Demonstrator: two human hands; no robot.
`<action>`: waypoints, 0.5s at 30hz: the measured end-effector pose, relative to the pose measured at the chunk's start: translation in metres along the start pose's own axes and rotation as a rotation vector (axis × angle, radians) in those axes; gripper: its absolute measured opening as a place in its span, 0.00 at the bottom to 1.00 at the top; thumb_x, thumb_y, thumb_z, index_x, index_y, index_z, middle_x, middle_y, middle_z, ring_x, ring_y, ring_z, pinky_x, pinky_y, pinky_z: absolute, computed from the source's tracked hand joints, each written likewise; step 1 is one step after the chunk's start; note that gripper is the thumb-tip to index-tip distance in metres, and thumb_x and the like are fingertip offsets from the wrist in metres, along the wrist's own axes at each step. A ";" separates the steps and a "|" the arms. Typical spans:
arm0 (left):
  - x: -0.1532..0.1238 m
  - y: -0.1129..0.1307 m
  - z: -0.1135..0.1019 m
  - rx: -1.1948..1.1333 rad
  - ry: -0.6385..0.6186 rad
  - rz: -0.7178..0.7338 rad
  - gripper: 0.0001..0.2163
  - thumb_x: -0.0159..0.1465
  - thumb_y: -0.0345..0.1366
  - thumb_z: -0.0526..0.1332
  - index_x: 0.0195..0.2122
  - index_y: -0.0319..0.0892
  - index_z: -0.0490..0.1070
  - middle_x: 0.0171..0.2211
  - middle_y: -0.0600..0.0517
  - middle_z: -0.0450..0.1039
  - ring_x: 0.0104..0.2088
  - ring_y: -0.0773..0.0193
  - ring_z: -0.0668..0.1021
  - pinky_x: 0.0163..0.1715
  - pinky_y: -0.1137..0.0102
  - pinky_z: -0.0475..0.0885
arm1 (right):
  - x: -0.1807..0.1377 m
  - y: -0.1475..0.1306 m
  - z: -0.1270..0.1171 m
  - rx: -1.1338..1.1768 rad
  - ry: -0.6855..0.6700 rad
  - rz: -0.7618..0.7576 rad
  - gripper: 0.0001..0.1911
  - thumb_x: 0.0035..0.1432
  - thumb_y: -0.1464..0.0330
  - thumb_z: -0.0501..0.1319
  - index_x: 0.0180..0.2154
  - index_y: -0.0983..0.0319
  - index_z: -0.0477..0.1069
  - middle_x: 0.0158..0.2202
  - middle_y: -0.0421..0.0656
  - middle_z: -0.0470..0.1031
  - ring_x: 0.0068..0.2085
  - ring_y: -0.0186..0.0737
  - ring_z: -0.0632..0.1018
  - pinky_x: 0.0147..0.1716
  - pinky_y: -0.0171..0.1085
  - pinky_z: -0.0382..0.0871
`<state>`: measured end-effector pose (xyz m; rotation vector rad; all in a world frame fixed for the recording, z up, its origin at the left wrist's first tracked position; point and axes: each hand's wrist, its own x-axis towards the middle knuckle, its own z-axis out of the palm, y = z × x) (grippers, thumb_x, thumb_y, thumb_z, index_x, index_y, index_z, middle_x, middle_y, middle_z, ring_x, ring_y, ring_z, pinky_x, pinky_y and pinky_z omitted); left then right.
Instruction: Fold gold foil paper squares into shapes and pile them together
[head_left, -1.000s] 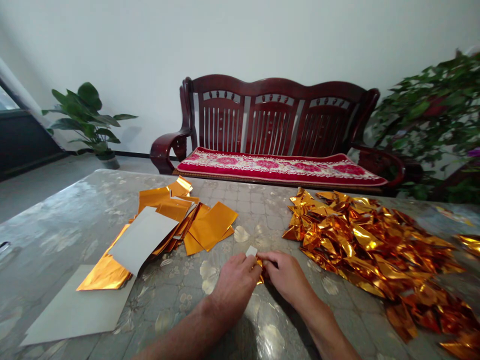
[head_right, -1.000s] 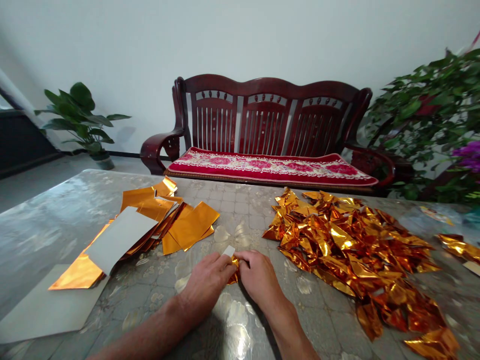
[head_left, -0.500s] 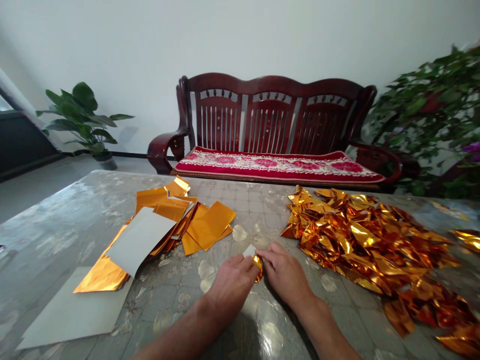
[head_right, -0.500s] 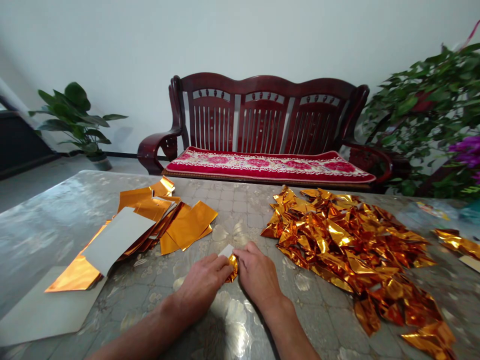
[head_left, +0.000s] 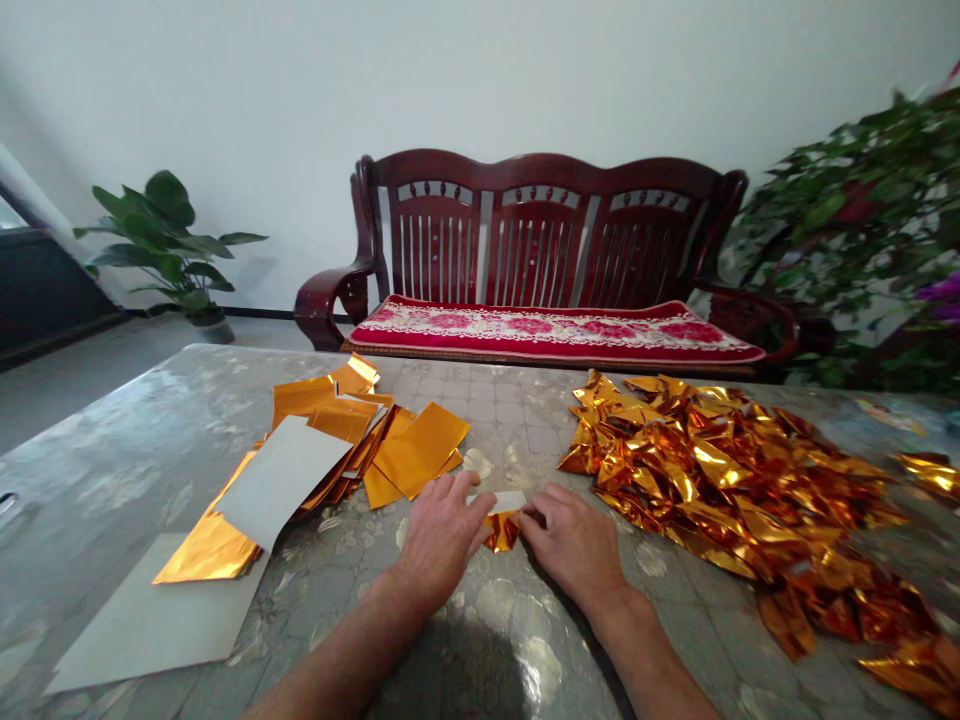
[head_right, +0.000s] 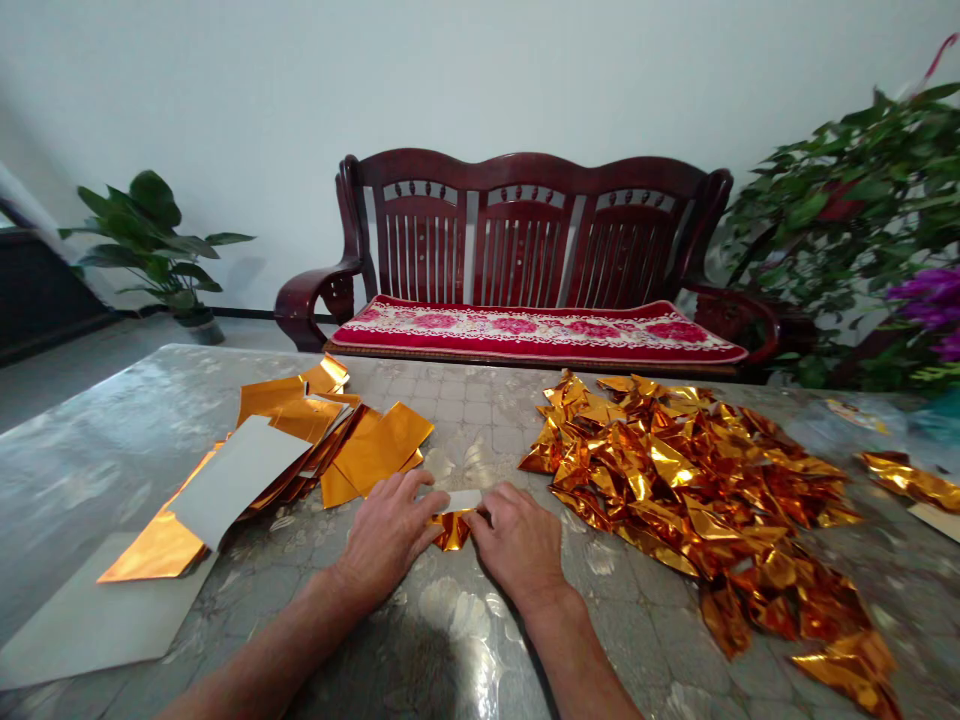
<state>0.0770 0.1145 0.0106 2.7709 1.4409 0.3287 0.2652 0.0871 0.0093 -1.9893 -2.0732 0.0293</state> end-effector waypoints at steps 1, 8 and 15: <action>0.000 -0.001 0.001 -0.008 -0.001 -0.037 0.09 0.65 0.39 0.63 0.46 0.47 0.71 0.49 0.50 0.70 0.47 0.55 0.73 0.45 0.62 0.69 | 0.000 0.000 0.002 0.013 0.014 0.007 0.10 0.62 0.62 0.61 0.30 0.57 0.75 0.32 0.39 0.76 0.36 0.39 0.76 0.29 0.36 0.56; -0.006 0.005 0.008 -0.076 -0.057 -0.041 0.07 0.69 0.35 0.56 0.36 0.43 0.73 0.37 0.51 0.73 0.40 0.59 0.75 0.40 0.65 0.70 | 0.001 0.002 0.008 0.211 -0.019 -0.083 0.03 0.60 0.68 0.61 0.32 0.58 0.71 0.34 0.39 0.75 0.39 0.40 0.74 0.35 0.35 0.59; -0.018 0.023 0.020 0.020 -0.056 0.029 0.04 0.67 0.32 0.60 0.39 0.42 0.74 0.38 0.49 0.75 0.40 0.56 0.75 0.41 0.61 0.70 | 0.004 0.005 0.006 0.319 -0.091 -0.084 0.02 0.57 0.68 0.63 0.32 0.57 0.71 0.33 0.38 0.75 0.37 0.39 0.74 0.33 0.35 0.57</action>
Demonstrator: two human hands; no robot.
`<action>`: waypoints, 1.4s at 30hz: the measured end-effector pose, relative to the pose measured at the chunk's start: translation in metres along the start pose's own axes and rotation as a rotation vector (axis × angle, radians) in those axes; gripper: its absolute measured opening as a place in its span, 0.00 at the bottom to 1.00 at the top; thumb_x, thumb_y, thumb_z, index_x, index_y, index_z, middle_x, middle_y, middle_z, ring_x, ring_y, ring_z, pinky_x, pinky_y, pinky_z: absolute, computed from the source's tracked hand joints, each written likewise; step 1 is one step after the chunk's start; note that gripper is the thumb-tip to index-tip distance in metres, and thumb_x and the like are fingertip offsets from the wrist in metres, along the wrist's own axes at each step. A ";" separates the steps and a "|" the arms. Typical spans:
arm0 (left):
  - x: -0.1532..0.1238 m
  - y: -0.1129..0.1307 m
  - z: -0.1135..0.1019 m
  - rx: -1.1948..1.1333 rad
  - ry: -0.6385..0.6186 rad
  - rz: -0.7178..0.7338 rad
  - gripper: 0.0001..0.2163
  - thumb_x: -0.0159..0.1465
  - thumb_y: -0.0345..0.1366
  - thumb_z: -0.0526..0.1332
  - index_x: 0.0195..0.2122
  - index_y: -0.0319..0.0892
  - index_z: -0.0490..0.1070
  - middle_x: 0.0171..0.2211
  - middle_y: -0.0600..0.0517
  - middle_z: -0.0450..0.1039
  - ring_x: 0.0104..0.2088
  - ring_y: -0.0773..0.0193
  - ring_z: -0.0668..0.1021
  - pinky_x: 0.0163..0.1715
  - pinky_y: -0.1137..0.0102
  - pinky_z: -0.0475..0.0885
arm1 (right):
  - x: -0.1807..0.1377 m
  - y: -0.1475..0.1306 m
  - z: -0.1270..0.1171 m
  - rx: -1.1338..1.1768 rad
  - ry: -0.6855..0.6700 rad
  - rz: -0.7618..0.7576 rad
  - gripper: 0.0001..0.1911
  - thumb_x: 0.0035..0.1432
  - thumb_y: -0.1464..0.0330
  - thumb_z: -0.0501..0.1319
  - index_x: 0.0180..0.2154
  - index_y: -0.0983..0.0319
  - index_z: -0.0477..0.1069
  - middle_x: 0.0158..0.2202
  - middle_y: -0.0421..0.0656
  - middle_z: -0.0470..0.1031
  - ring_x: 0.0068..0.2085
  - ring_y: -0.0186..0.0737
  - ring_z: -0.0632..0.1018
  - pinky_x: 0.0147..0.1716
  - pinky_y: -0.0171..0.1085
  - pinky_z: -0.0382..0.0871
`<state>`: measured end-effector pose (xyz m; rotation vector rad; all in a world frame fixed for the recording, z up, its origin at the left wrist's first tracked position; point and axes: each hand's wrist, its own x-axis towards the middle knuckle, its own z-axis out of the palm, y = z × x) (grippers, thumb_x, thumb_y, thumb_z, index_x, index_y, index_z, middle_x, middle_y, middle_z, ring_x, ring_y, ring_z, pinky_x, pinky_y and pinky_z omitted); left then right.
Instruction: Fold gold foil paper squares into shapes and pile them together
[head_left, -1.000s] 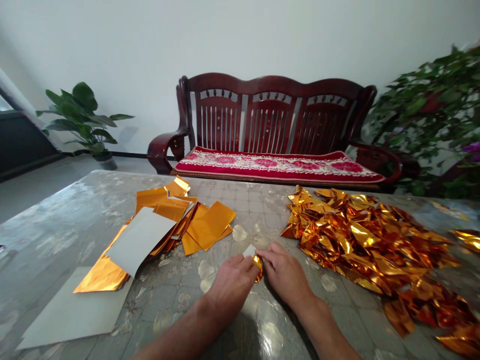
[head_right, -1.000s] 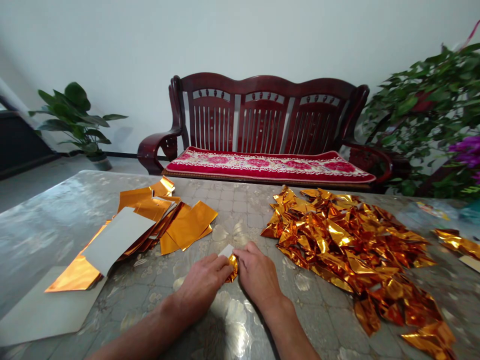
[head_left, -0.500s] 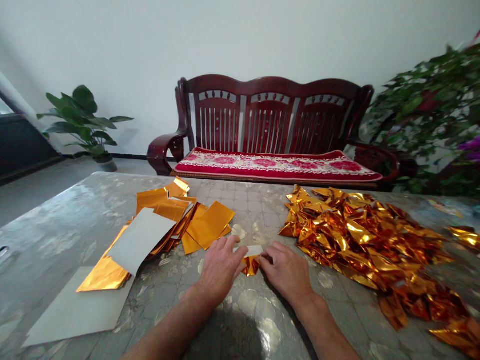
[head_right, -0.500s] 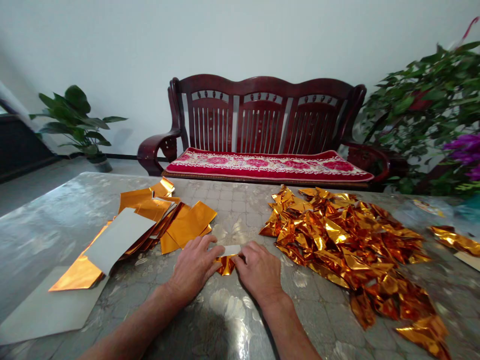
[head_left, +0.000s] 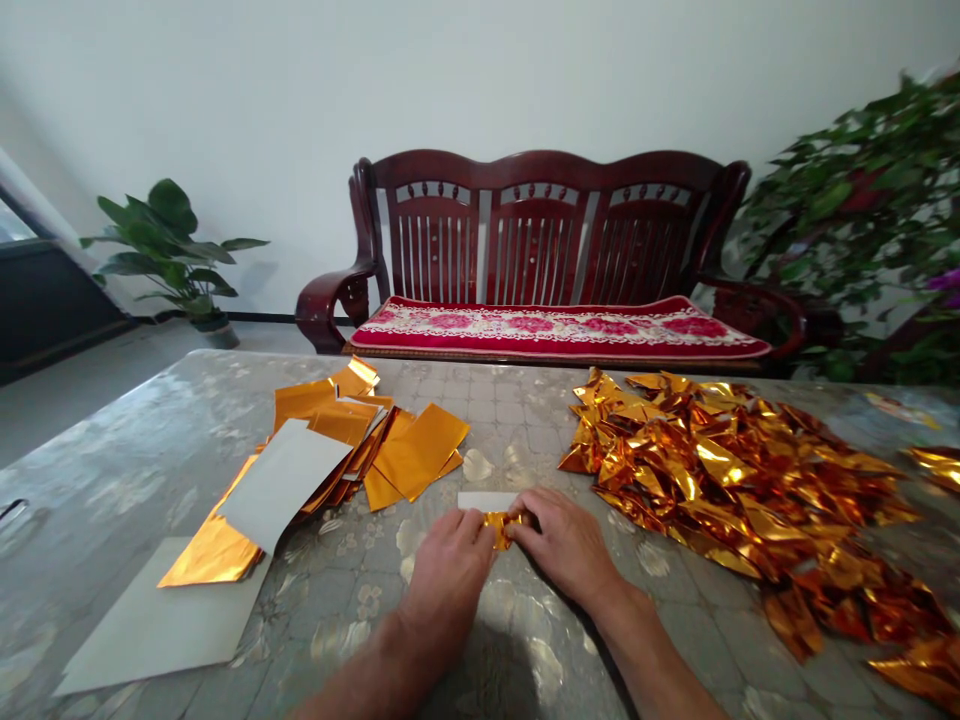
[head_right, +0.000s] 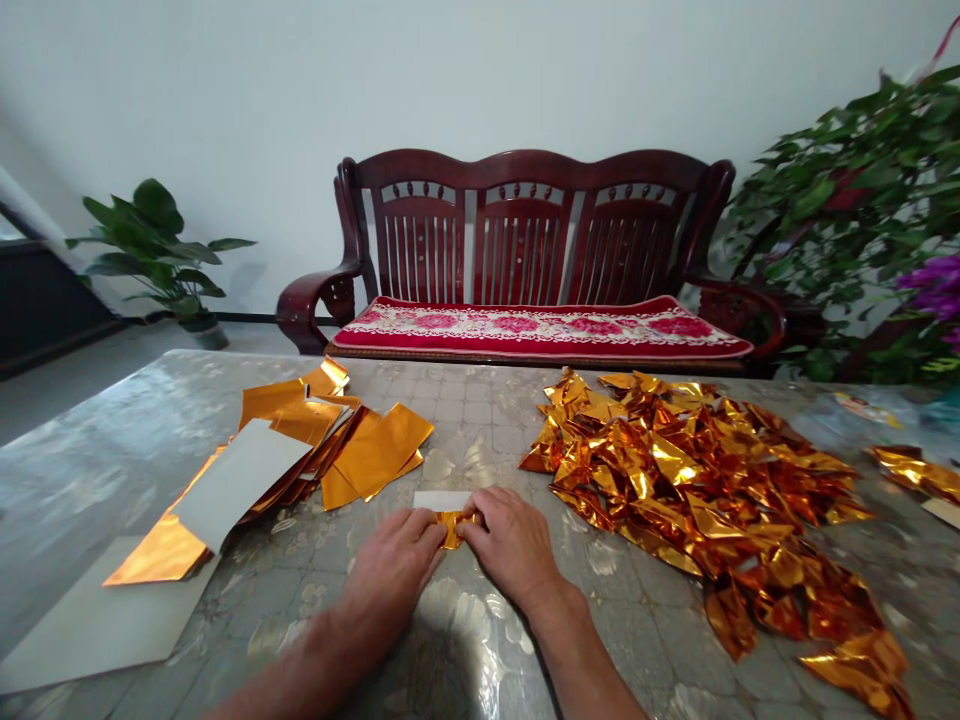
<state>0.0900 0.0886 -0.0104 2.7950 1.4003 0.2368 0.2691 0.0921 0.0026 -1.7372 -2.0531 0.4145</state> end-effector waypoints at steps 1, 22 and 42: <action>-0.003 0.002 0.004 0.017 0.018 0.002 0.05 0.67 0.30 0.59 0.39 0.41 0.75 0.39 0.49 0.75 0.40 0.56 0.74 0.40 0.61 0.70 | 0.000 0.000 0.001 -0.003 0.008 0.004 0.02 0.57 0.68 0.63 0.32 0.57 0.71 0.33 0.38 0.75 0.37 0.39 0.74 0.33 0.35 0.57; 0.015 -0.031 -0.021 -0.383 -0.032 -0.308 0.08 0.61 0.33 0.64 0.41 0.46 0.71 0.41 0.52 0.73 0.43 0.60 0.76 0.40 0.70 0.65 | 0.023 0.003 -0.007 -0.035 -0.119 -0.089 0.18 0.52 0.70 0.65 0.46 0.56 0.73 0.44 0.42 0.73 0.47 0.45 0.69 0.47 0.39 0.60; 0.020 -0.041 -0.015 -0.440 0.031 -0.169 0.05 0.63 0.30 0.61 0.30 0.42 0.73 0.34 0.52 0.73 0.38 0.62 0.74 0.37 0.71 0.64 | 0.020 0.010 -0.004 0.039 -0.065 -0.139 0.05 0.55 0.73 0.64 0.29 0.58 0.73 0.30 0.38 0.72 0.38 0.40 0.70 0.36 0.36 0.59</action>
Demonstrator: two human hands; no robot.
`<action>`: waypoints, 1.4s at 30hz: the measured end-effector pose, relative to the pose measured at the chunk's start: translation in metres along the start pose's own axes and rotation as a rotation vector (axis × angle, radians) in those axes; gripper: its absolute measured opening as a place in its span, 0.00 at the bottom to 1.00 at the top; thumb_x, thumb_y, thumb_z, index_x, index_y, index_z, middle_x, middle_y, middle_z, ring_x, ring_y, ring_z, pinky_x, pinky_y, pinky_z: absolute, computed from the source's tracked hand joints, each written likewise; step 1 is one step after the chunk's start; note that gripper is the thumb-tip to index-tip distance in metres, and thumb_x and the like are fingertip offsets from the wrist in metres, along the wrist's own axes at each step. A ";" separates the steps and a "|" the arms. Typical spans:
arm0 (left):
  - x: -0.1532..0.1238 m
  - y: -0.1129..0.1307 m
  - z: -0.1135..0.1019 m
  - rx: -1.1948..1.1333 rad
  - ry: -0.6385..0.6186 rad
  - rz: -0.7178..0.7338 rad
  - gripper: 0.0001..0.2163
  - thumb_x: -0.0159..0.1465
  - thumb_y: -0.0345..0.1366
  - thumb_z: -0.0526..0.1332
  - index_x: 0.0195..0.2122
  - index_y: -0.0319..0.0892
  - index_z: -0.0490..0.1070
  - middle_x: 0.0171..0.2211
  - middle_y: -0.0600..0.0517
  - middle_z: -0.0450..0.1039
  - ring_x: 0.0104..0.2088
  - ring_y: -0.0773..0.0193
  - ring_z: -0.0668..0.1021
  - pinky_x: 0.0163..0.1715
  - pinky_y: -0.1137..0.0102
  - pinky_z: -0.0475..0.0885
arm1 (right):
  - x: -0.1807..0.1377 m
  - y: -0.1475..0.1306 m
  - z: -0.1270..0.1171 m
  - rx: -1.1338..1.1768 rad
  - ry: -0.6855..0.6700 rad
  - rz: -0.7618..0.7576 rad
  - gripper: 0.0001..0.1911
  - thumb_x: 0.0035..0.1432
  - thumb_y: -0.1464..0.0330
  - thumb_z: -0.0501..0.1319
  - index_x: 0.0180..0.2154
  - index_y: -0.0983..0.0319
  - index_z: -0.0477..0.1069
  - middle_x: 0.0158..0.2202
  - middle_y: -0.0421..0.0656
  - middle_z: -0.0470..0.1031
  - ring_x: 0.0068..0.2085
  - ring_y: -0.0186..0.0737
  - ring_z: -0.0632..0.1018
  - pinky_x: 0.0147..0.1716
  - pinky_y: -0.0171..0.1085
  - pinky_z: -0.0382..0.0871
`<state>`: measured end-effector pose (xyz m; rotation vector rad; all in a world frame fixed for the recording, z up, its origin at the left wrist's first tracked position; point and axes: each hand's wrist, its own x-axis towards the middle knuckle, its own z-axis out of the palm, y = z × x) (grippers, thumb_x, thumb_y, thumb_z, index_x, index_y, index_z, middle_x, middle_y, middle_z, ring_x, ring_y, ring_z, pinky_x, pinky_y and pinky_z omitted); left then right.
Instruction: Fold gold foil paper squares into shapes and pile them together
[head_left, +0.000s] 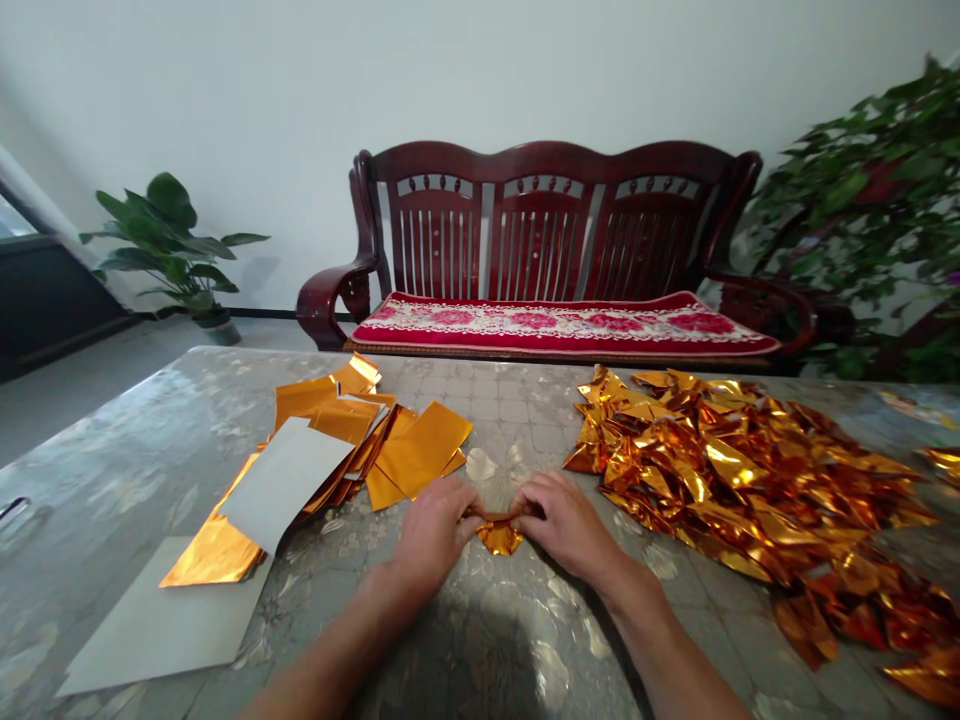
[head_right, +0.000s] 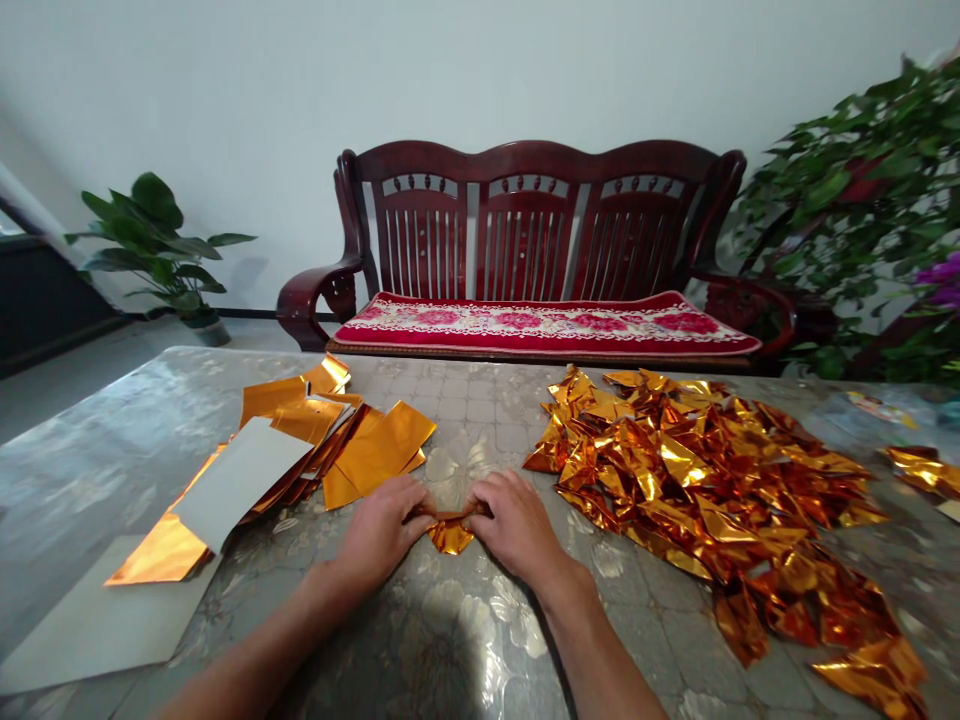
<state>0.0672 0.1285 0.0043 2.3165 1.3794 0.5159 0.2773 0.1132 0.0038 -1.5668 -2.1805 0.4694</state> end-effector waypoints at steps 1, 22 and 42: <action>-0.003 -0.001 0.002 0.046 0.015 0.032 0.06 0.65 0.31 0.60 0.31 0.42 0.73 0.35 0.52 0.73 0.39 0.61 0.74 0.38 0.70 0.64 | -0.003 0.000 0.000 -0.005 0.014 -0.021 0.05 0.56 0.73 0.63 0.30 0.57 0.73 0.31 0.39 0.72 0.38 0.40 0.70 0.37 0.36 0.59; -0.021 0.011 0.003 0.294 -0.037 0.085 0.11 0.70 0.39 0.55 0.35 0.44 0.75 0.37 0.50 0.74 0.41 0.57 0.73 0.44 0.62 0.65 | -0.013 -0.004 0.005 -0.015 0.082 0.023 0.11 0.59 0.69 0.63 0.25 0.59 0.67 0.30 0.39 0.71 0.38 0.39 0.70 0.37 0.36 0.62; -0.007 0.004 -0.004 0.011 -0.063 -0.099 0.03 0.61 0.34 0.63 0.31 0.42 0.72 0.30 0.53 0.73 0.34 0.61 0.74 0.32 0.70 0.60 | -0.017 -0.003 0.000 -0.050 0.039 -0.016 0.07 0.54 0.66 0.68 0.35 0.57 0.73 0.39 0.39 0.72 0.43 0.41 0.70 0.43 0.38 0.60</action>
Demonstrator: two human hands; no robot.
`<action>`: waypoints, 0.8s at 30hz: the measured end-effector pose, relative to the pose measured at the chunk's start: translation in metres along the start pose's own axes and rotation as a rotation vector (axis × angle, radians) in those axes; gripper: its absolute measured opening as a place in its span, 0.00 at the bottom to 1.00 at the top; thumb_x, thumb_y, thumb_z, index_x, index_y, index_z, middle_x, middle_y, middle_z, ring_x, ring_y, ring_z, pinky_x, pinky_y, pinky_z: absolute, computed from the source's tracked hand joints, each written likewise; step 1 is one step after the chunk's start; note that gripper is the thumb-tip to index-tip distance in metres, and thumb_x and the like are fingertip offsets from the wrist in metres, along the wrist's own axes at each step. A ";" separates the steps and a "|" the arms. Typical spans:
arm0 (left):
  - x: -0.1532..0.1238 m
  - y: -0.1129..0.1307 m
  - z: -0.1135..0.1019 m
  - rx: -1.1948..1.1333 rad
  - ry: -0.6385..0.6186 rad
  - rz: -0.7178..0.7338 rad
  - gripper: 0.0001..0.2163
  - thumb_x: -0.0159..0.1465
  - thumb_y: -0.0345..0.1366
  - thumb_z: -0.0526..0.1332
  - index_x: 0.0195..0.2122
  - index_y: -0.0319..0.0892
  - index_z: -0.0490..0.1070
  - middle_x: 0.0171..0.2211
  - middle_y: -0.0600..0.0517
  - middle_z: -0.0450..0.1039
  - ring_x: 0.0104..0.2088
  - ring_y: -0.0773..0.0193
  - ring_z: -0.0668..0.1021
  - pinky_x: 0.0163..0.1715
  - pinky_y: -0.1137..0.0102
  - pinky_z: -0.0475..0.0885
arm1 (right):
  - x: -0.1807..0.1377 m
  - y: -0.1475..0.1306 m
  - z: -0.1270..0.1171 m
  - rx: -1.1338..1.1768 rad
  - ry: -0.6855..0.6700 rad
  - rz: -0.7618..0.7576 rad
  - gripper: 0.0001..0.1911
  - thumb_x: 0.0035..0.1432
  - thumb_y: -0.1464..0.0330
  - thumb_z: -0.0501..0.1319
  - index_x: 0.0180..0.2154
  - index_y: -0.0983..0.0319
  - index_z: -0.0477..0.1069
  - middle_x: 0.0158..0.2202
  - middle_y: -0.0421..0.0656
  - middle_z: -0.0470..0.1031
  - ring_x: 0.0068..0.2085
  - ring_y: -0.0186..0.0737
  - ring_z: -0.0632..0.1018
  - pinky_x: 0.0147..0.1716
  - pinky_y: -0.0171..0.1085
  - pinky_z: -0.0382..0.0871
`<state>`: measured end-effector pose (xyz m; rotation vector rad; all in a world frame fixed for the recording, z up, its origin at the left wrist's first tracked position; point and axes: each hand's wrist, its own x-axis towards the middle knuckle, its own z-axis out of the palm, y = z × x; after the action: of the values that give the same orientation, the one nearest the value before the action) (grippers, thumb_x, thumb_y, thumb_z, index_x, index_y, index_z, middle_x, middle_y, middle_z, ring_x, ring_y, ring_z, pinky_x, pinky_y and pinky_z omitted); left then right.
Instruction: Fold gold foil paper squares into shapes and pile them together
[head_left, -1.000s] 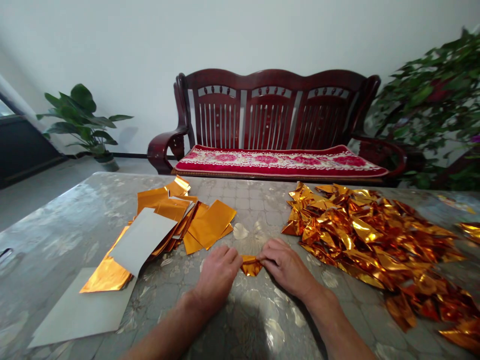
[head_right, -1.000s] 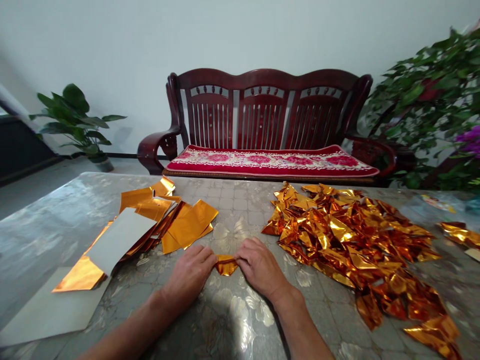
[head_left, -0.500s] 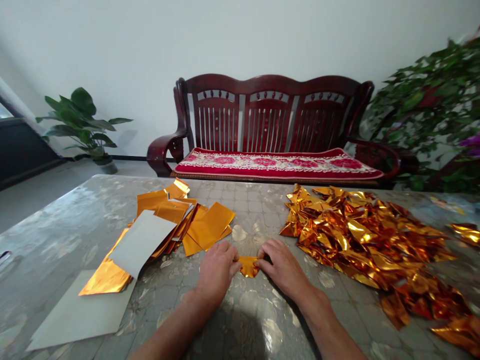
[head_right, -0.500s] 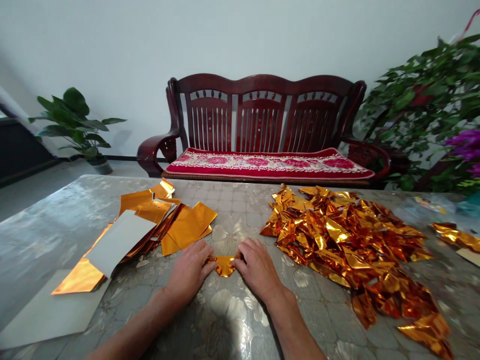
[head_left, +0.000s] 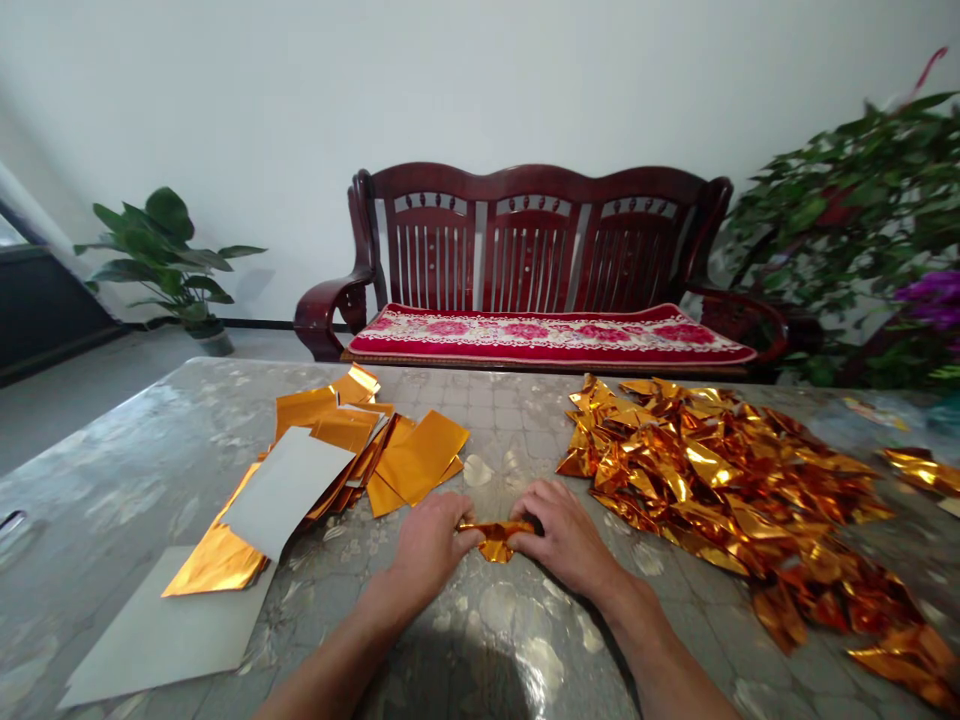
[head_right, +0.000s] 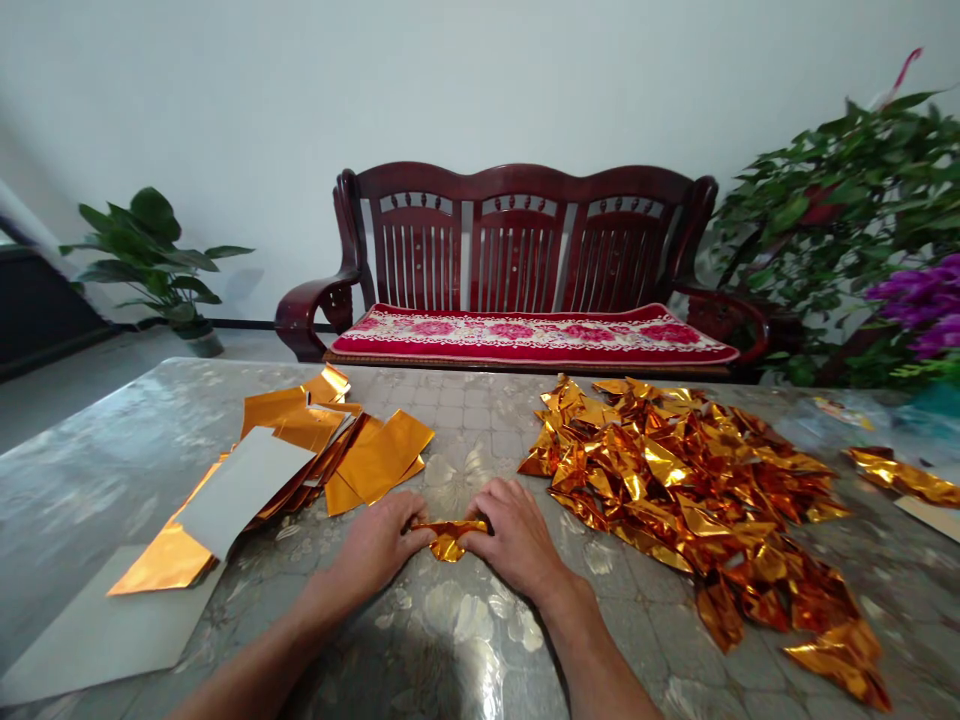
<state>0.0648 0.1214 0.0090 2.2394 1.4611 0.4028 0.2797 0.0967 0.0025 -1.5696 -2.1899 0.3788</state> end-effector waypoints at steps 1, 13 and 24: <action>-0.001 -0.002 0.002 -0.023 0.025 0.015 0.02 0.61 0.34 0.62 0.31 0.42 0.72 0.30 0.53 0.72 0.34 0.61 0.73 0.32 0.70 0.60 | 0.000 -0.001 0.000 -0.002 -0.003 -0.001 0.08 0.53 0.66 0.69 0.34 0.57 0.73 0.38 0.38 0.72 0.43 0.41 0.69 0.42 0.38 0.59; -0.007 -0.004 0.008 -0.121 0.117 0.161 0.03 0.63 0.33 0.61 0.32 0.43 0.72 0.32 0.54 0.73 0.36 0.62 0.74 0.37 0.70 0.64 | 0.000 -0.019 0.008 0.089 -0.024 0.051 0.04 0.53 0.72 0.65 0.29 0.58 0.72 0.28 0.37 0.71 0.35 0.38 0.70 0.33 0.34 0.57; -0.002 -0.007 0.017 -0.460 0.333 0.226 0.08 0.66 0.36 0.60 0.30 0.42 0.73 0.28 0.54 0.71 0.31 0.66 0.73 0.32 0.73 0.65 | 0.008 -0.031 0.007 0.559 0.361 0.124 0.03 0.50 0.73 0.64 0.28 0.60 0.76 0.28 0.39 0.76 0.33 0.38 0.75 0.34 0.34 0.66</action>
<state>0.0664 0.1182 -0.0090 2.0209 1.1111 1.1081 0.2487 0.0945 0.0121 -1.3322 -1.5447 0.6263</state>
